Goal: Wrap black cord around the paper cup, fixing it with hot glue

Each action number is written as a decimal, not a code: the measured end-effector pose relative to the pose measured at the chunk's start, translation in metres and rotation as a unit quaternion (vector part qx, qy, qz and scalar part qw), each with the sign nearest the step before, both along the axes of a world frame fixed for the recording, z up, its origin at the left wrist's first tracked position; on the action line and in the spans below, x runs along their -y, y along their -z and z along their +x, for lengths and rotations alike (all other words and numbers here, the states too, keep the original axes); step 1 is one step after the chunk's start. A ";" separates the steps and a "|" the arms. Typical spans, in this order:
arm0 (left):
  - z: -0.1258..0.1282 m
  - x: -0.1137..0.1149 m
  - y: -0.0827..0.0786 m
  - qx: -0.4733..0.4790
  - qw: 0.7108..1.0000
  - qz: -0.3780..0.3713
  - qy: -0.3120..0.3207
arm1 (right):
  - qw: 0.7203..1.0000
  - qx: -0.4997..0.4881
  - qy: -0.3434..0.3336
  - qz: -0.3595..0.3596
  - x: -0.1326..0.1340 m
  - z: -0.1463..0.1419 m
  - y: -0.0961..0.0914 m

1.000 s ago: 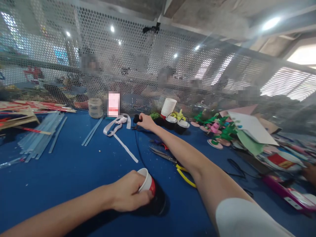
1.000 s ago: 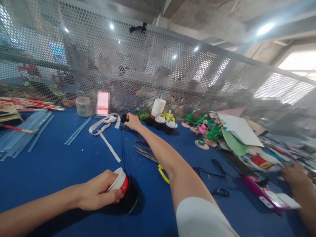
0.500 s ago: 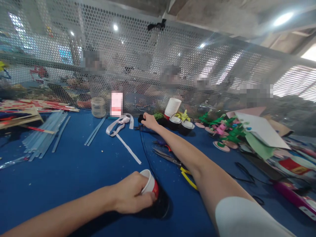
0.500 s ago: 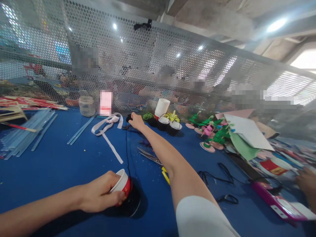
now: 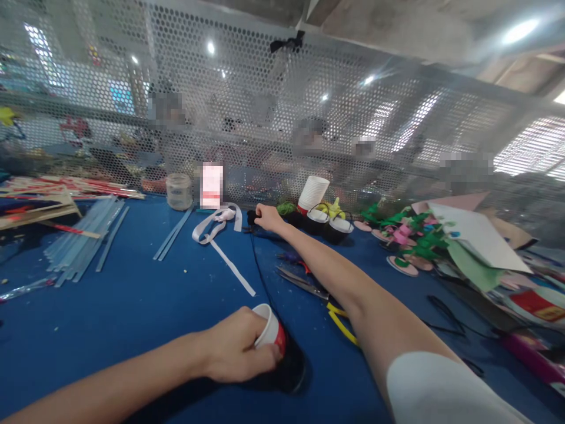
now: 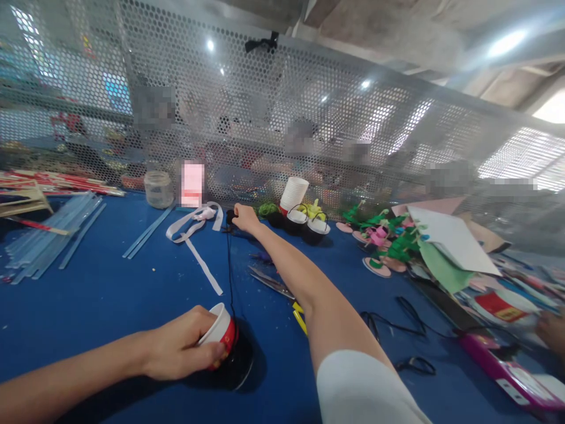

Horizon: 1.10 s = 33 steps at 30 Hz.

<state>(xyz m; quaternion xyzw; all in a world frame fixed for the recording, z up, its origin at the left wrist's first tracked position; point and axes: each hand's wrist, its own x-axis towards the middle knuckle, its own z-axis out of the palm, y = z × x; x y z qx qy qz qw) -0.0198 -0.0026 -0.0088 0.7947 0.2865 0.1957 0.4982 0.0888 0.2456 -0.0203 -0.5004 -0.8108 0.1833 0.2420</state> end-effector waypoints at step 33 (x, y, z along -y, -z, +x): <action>-0.023 -0.043 -0.017 0.000 0.894 0.221 -0.390 | 0.981 -0.180 -0.068 0.021 0.176 0.026 -0.043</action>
